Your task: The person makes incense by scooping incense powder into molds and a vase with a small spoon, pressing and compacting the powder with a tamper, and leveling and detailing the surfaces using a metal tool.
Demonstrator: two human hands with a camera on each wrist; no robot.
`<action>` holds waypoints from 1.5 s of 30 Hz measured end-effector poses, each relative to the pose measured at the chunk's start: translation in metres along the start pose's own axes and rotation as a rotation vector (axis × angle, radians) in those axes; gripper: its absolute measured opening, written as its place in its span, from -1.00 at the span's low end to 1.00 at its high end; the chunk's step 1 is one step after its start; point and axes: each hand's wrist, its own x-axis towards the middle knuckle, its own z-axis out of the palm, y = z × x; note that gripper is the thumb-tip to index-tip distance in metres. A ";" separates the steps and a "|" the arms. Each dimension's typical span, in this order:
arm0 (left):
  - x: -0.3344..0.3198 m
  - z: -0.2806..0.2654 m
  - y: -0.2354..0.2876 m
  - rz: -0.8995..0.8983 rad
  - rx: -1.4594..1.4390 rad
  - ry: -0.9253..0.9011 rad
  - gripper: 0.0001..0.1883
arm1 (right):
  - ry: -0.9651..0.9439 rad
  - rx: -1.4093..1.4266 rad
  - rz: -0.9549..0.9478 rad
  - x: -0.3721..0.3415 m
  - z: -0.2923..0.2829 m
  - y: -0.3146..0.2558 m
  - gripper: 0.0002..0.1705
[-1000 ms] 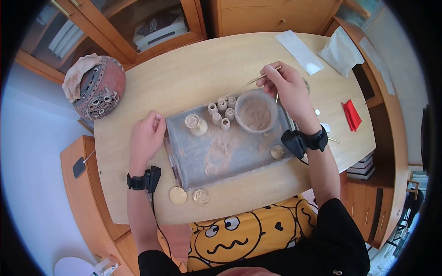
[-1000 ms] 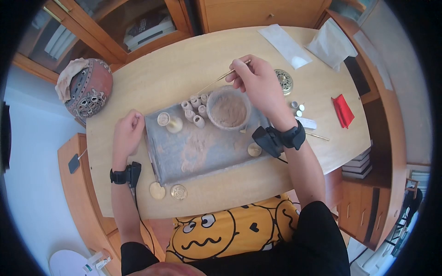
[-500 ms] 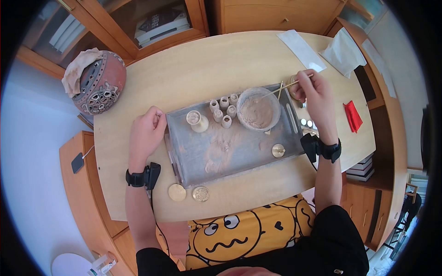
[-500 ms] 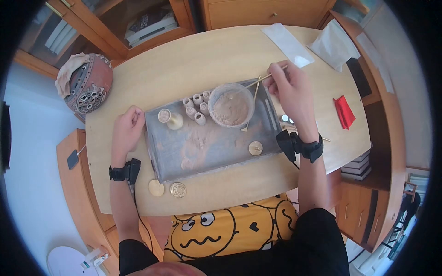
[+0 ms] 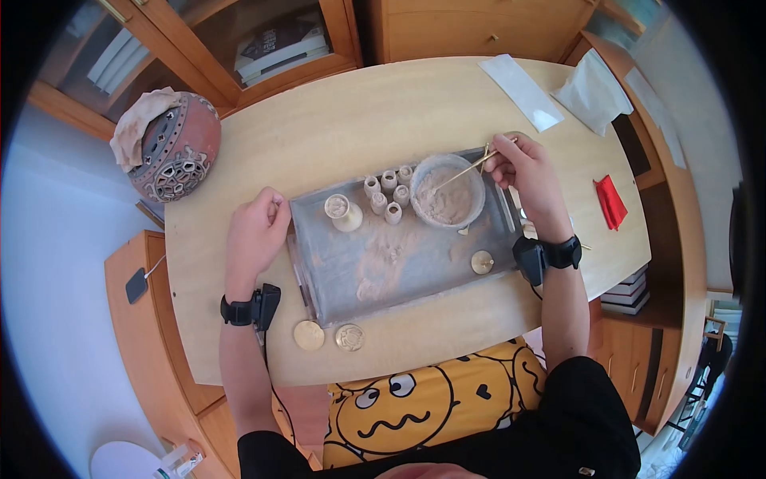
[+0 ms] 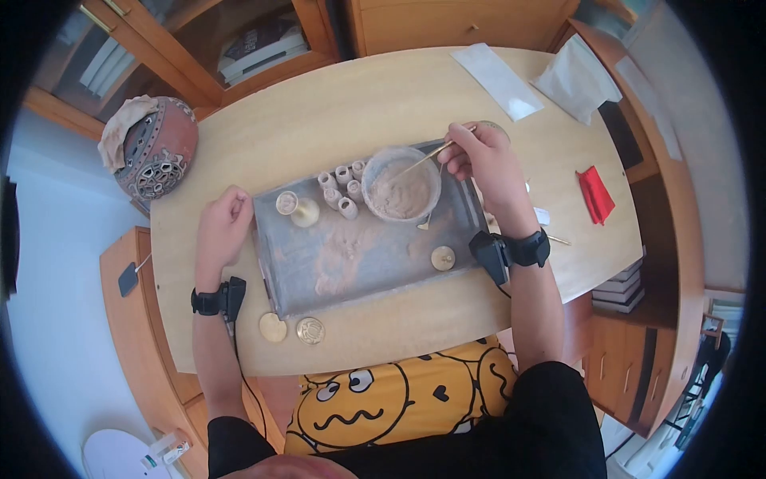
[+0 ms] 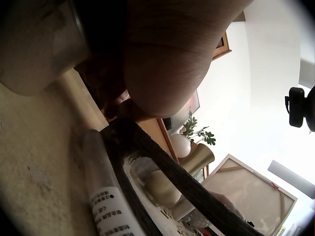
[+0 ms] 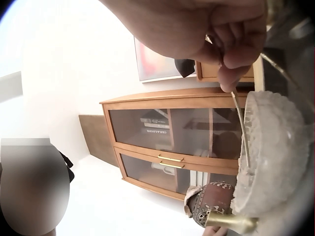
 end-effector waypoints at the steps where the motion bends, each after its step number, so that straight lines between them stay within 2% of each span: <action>1: 0.001 -0.001 0.001 -0.004 -0.010 -0.007 -0.86 | 0.001 0.005 -0.017 0.001 0.000 -0.003 -0.70; 5: 0.001 0.002 -0.001 0.007 -0.031 -0.005 -0.86 | -0.045 0.093 -0.082 0.005 0.012 -0.012 -0.69; 14: 0.001 -0.001 0.002 0.009 -0.009 0.006 -0.87 | -0.063 -0.018 -0.182 0.010 0.038 -0.024 -0.67; 23: 0.003 0.001 0.000 -0.006 -0.023 -0.007 -0.87 | -0.072 -0.159 -0.281 -0.002 0.040 -0.029 -0.68; 29: 0.001 -0.002 0.004 -0.040 -0.035 -0.015 -0.87 | 0.031 -0.042 -0.393 -0.014 0.023 -0.029 -0.76; 33: 0.001 0.002 0.000 -0.031 -0.028 -0.009 -0.87 | 0.125 -0.163 -0.369 -0.015 0.005 -0.026 -0.74; 36: 0.002 -0.001 0.001 -0.030 -0.026 -0.008 -0.88 | 0.122 -0.267 -0.382 -0.015 0.006 -0.026 -0.73; 40: 0.002 0.000 0.001 -0.038 -0.028 0.001 -0.90 | 0.108 -0.339 -0.336 -0.020 0.012 -0.029 -0.72; 42: 0.001 -0.001 0.001 -0.033 -0.029 0.003 -0.90 | 0.021 -0.358 -0.219 -0.022 0.012 -0.029 -0.72; 45: 0.001 -0.001 0.003 -0.028 -0.031 0.010 -0.90 | -0.022 -0.305 -0.182 -0.020 0.011 -0.023 -0.70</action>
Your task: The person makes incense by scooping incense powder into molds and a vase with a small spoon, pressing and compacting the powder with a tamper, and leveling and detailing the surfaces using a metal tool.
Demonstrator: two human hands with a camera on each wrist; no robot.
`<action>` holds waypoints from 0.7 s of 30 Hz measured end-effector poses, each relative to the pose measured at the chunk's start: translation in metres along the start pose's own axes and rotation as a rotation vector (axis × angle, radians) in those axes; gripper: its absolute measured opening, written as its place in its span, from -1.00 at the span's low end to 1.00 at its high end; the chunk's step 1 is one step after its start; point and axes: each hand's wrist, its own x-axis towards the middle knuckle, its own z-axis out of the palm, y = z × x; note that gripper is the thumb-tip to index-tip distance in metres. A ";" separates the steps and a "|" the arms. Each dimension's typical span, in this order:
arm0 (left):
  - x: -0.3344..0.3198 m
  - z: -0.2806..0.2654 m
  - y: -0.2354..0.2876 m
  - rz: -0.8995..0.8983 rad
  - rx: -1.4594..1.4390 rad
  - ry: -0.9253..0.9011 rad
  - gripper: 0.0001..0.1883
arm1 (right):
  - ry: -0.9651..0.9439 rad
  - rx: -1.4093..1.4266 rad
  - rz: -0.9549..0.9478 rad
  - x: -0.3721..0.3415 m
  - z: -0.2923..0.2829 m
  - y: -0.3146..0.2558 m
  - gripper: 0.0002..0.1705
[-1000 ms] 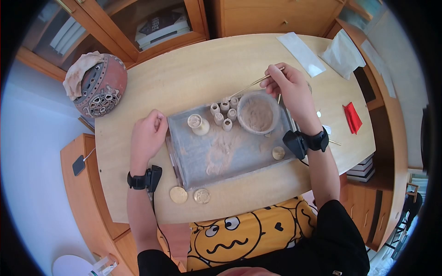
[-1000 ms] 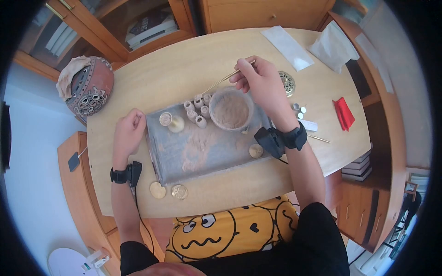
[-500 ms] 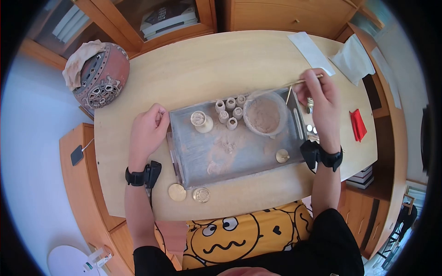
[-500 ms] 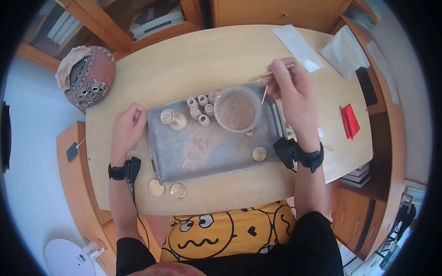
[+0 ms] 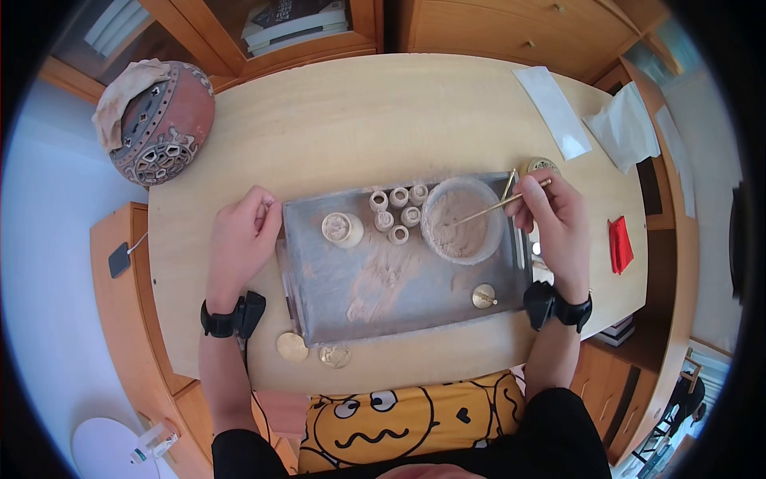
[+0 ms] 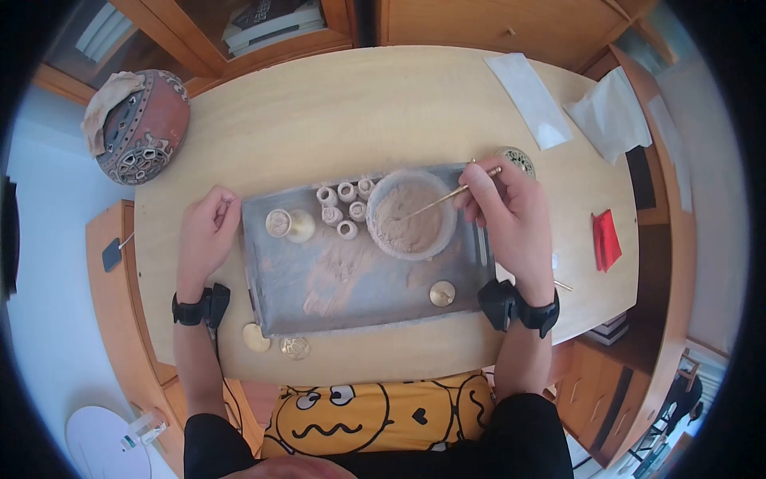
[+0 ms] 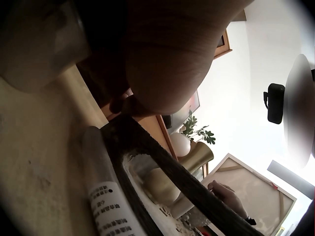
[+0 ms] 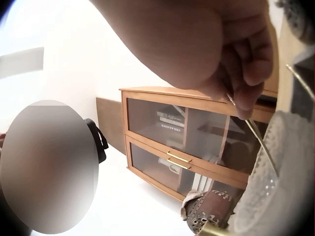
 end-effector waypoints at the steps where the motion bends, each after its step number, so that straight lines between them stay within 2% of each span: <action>1: 0.000 -0.001 0.001 -0.001 -0.004 -0.004 -0.89 | -0.010 0.044 0.038 0.000 0.001 0.002 -0.70; 7: 0.000 -0.001 0.003 -0.007 -0.007 -0.008 -0.90 | 0.061 0.217 0.244 0.004 0.006 0.012 -0.70; 13: 0.001 -0.002 0.002 -0.040 -0.017 -0.036 -0.91 | 0.153 0.324 0.241 0.002 0.012 0.014 -0.71; 21: 0.000 -0.001 0.000 -0.007 -0.019 -0.036 -0.93 | 0.184 0.383 0.212 -0.001 0.016 0.015 -0.69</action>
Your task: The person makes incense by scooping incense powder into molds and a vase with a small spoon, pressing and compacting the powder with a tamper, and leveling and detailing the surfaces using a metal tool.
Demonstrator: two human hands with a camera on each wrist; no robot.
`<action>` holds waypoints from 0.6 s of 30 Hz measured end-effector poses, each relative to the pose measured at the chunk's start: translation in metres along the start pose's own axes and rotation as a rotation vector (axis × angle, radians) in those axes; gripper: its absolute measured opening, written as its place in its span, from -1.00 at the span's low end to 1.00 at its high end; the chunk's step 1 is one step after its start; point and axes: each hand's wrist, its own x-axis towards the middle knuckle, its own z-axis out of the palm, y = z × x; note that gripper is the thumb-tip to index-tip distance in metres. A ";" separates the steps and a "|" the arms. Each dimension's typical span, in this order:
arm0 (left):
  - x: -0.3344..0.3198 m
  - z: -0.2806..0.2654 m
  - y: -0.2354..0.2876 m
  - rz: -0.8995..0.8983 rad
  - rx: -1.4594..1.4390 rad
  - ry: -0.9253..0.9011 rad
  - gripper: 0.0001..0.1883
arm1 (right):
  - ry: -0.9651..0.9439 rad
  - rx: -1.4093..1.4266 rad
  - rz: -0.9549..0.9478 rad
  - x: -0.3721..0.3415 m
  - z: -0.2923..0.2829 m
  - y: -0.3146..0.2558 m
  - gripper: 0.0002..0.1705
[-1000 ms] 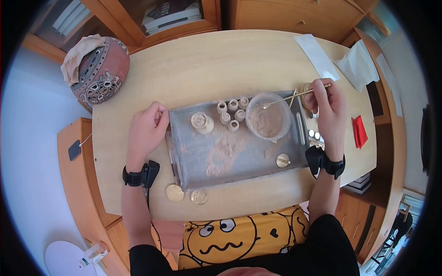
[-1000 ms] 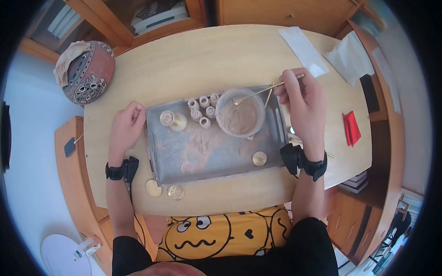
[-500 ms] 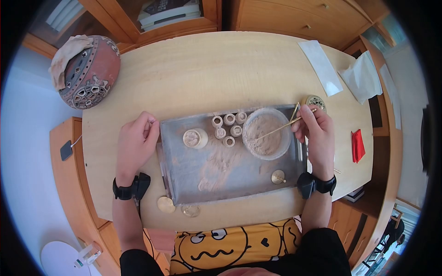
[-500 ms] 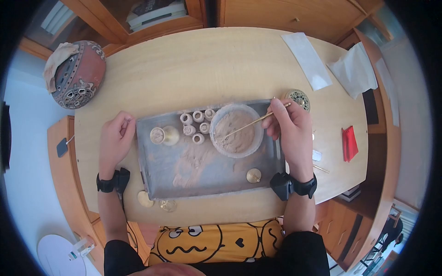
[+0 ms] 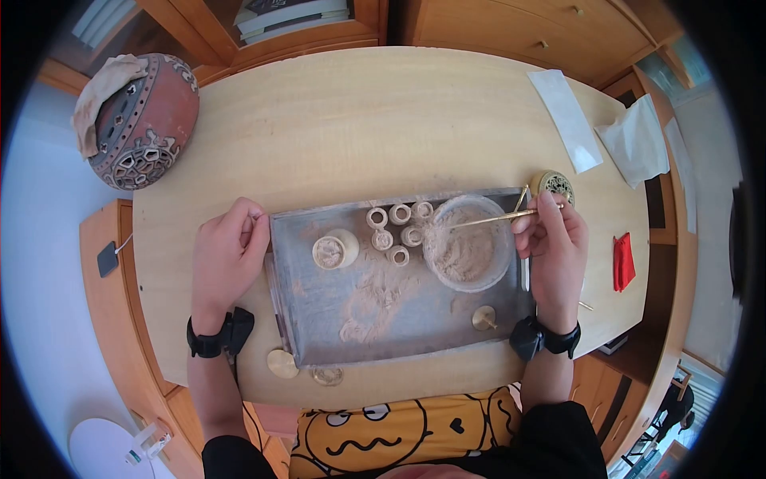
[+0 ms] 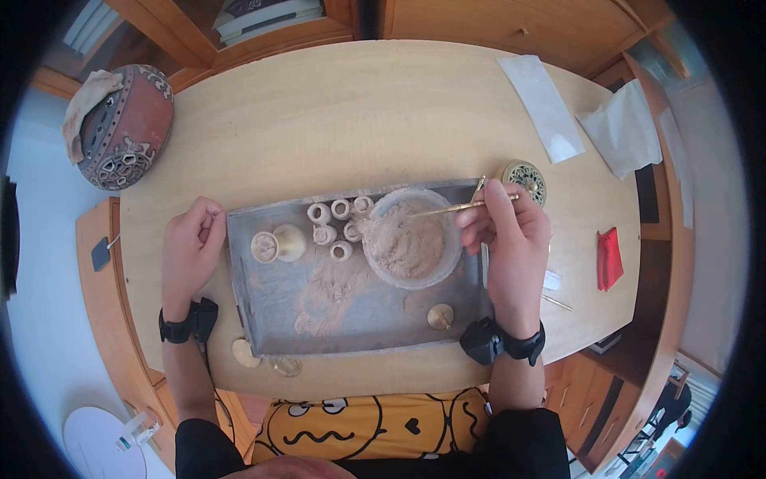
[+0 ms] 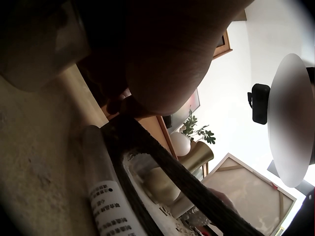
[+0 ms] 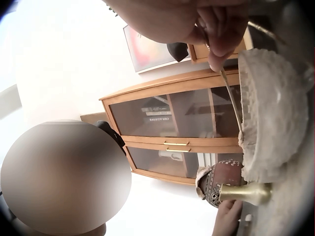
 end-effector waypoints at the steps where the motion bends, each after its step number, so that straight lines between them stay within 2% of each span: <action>1: 0.000 0.000 0.000 0.000 -0.002 0.001 -0.93 | -0.015 -0.014 -0.003 -0.001 0.000 0.000 -0.69; 18: 0.002 -0.003 0.001 -0.018 0.019 0.000 -0.91 | -0.076 -0.034 -0.051 -0.017 0.014 -0.005 -0.70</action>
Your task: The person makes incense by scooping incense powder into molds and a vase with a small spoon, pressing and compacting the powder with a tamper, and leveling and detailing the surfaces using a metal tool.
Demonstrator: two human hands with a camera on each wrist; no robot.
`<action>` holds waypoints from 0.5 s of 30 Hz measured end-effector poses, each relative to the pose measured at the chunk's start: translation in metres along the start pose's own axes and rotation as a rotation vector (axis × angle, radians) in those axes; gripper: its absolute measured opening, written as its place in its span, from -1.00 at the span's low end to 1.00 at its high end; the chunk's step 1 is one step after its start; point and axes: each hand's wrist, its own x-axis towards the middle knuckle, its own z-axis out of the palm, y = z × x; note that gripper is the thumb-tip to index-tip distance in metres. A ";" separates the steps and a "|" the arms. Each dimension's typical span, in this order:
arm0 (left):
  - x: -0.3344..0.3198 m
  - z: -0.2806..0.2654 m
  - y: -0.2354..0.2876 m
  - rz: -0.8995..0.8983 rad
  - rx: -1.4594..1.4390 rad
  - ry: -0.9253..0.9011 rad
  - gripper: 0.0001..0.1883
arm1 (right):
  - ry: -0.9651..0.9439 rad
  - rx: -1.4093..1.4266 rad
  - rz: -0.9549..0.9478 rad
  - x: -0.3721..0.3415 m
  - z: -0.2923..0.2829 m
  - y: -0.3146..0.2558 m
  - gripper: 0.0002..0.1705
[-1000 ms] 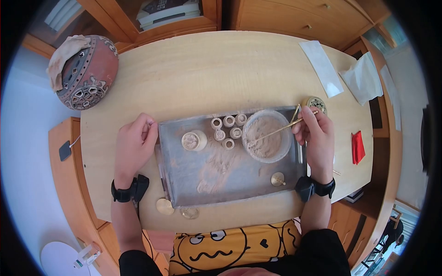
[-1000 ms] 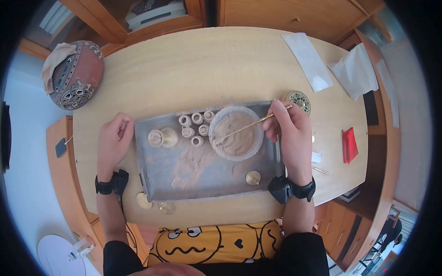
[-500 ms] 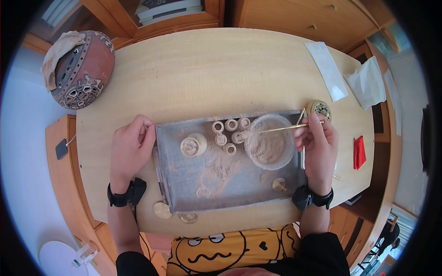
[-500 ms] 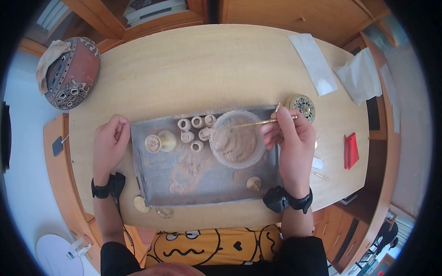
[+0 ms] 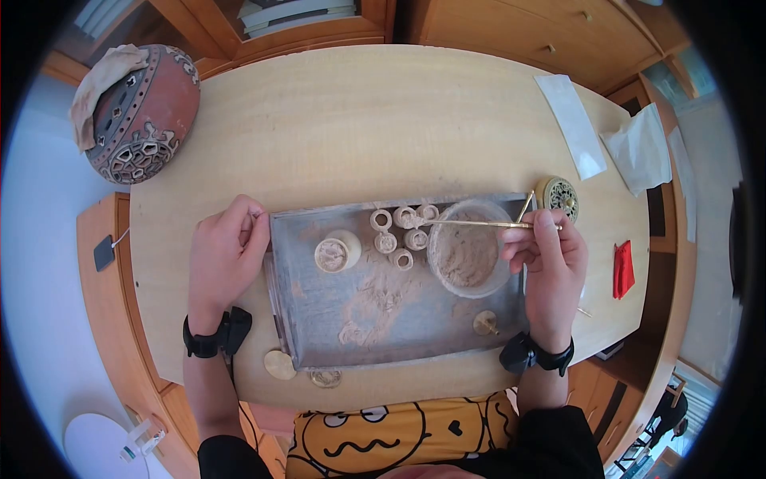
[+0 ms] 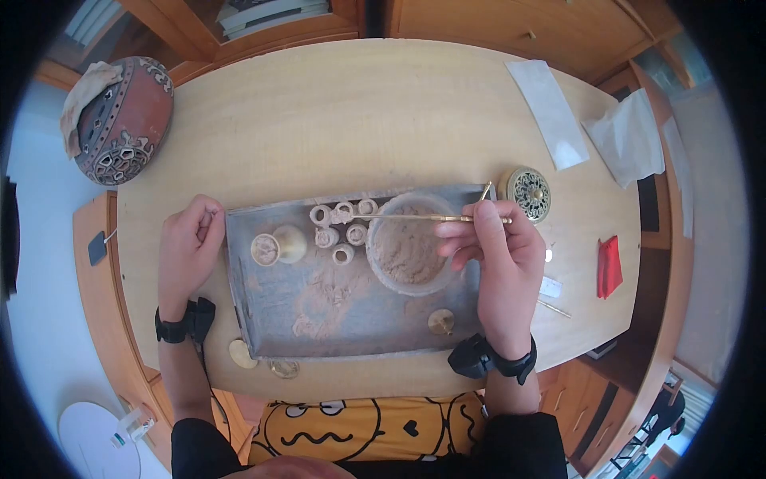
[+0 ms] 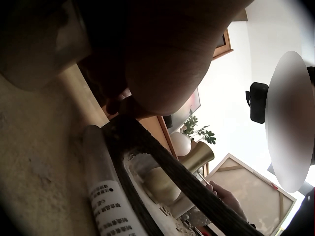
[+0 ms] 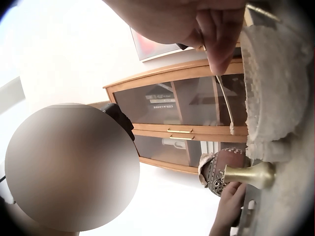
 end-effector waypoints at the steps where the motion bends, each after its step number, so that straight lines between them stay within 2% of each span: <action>1: 0.000 0.001 -0.001 0.007 -0.011 -0.002 -0.91 | 0.000 -0.008 -0.002 -0.001 0.000 0.001 -0.70; 5: -0.001 0.000 0.000 -0.009 0.006 -0.005 -0.91 | 0.021 -0.011 -0.022 -0.001 0.002 0.000 -0.72; 13: 0.000 0.001 -0.001 -0.021 -0.024 -0.006 -0.91 | -0.063 -0.227 -0.219 -0.008 0.003 -0.003 -0.80; 15: 0.000 0.000 0.000 -0.029 -0.035 -0.002 -0.91 | -0.030 -0.212 -0.264 -0.010 0.003 -0.004 -0.81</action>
